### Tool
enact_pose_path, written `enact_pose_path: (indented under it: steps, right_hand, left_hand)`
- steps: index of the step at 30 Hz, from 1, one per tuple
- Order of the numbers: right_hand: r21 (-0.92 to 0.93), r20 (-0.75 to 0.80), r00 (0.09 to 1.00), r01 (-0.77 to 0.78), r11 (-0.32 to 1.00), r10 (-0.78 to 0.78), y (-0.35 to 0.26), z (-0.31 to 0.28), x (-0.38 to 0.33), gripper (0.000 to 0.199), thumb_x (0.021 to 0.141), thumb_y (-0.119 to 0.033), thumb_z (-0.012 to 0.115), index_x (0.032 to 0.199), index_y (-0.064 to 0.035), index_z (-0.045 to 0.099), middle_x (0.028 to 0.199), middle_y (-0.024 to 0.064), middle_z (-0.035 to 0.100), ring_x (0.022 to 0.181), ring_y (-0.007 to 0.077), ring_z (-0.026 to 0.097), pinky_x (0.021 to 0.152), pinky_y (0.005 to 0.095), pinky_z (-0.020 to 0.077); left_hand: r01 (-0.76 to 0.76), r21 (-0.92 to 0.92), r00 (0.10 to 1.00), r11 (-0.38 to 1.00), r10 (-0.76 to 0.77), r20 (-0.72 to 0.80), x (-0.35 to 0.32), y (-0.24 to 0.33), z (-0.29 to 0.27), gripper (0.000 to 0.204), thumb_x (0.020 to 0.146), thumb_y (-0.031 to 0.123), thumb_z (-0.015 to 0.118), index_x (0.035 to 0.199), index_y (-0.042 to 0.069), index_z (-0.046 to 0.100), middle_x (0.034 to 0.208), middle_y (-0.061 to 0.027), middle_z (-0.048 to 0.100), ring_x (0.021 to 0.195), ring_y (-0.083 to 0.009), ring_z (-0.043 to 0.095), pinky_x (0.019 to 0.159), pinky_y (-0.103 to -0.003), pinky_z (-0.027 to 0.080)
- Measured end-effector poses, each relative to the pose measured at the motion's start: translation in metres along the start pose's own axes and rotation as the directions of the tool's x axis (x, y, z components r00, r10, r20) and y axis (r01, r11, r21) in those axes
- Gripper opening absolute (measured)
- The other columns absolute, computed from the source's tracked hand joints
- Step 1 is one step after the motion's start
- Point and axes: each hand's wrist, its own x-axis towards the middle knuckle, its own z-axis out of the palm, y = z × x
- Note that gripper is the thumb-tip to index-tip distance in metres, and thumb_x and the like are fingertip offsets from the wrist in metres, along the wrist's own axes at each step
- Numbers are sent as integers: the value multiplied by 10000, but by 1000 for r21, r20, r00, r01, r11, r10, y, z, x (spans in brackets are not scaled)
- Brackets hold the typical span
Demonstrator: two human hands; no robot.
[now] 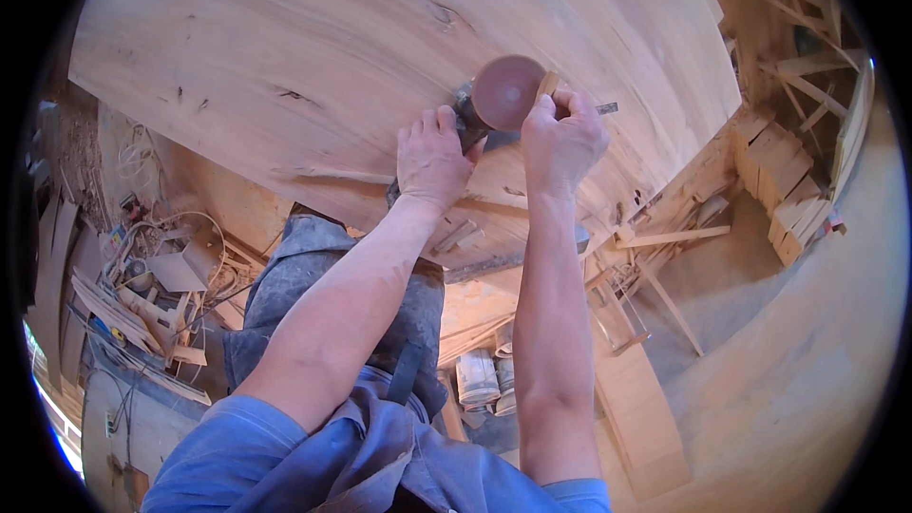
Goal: The person repairs a large wooden board by inserting small wooden plugs into holes. They use a hammer to tap the plugs flush with the surface and a chisel to remove excess material. An angle grinder is also used to smooth the surface of the plugs.
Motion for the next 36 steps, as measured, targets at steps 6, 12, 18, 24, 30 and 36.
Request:
enact_pose_path:
  steps: [6, 12, 18, 24, 30, 36]
  right_hand:
    - [-91, 57, 998, 15, 996, -10, -6, -8, -3, 82, 774, -101, 709, 746, -29, 737, 670, 141, 699, 629, 298, 692, 657, 403, 540]
    - [-146, 153, 988, -10, 989, 33, -6, -17, -5, 93, 756, -96, 677, 724, -26, 729, 677, 159, 701, 637, 320, 694, 660, 414, 536]
    - [-202, 289, 955, -13, 979, 72, 2, -29, -6, 113, 737, -104, 671, 735, -17, 743, 677, 171, 699, 648, 325, 695, 667, 412, 534]
    - [-228, 400, 898, -95, 969, 182, -2, -42, -3, 155, 733, -133, 666, 766, -18, 764, 688, 180, 703, 663, 319, 696, 688, 409, 536]
    - [-203, 297, 944, -88, 975, 147, -4, -31, 7, 176, 758, -164, 676, 789, -22, 777, 710, 175, 720, 680, 310, 710, 710, 397, 546]
    - [-78, 155, 983, -83, 994, 94, -15, -12, 17, 207, 821, -166, 726, 890, 20, 782, 717, 124, 738, 648, 197, 682, 672, 343, 535]
  left_hand:
    - [5, -21, 1000, 1000, -5, 18, 1, 0, -2, 569, 834, 436, 795, 1161, 62, 516, 1047, -125, 610, 976, -308, 636, 855, -448, 447]
    - [5, -10, 1000, 1000, -4, 29, 0, 0, -3, 562, 843, 443, 782, 1159, 68, 507, 1036, -123, 602, 962, -307, 632, 851, -448, 442]
    - [4, -5, 999, 1000, -4, 35, 0, 0, -1, 572, 843, 446, 778, 1174, 67, 507, 1048, -126, 598, 970, -307, 628, 860, -451, 438]
    - [1, -9, 999, 1000, -1, 37, 0, -1, 0, 590, 839, 457, 776, 1187, 63, 509, 1056, -125, 599, 984, -306, 625, 871, -448, 437]
    - [3, -20, 999, 1000, -2, 39, 0, -1, 1, 590, 832, 444, 785, 1189, 61, 513, 1066, -124, 597, 996, -307, 621, 874, -452, 436]
    - [13, -33, 1000, 999, -12, 28, 0, 0, 0, 597, 825, 415, 799, 1201, 57, 507, 1079, -128, 594, 1009, -311, 618, 879, -453, 438]
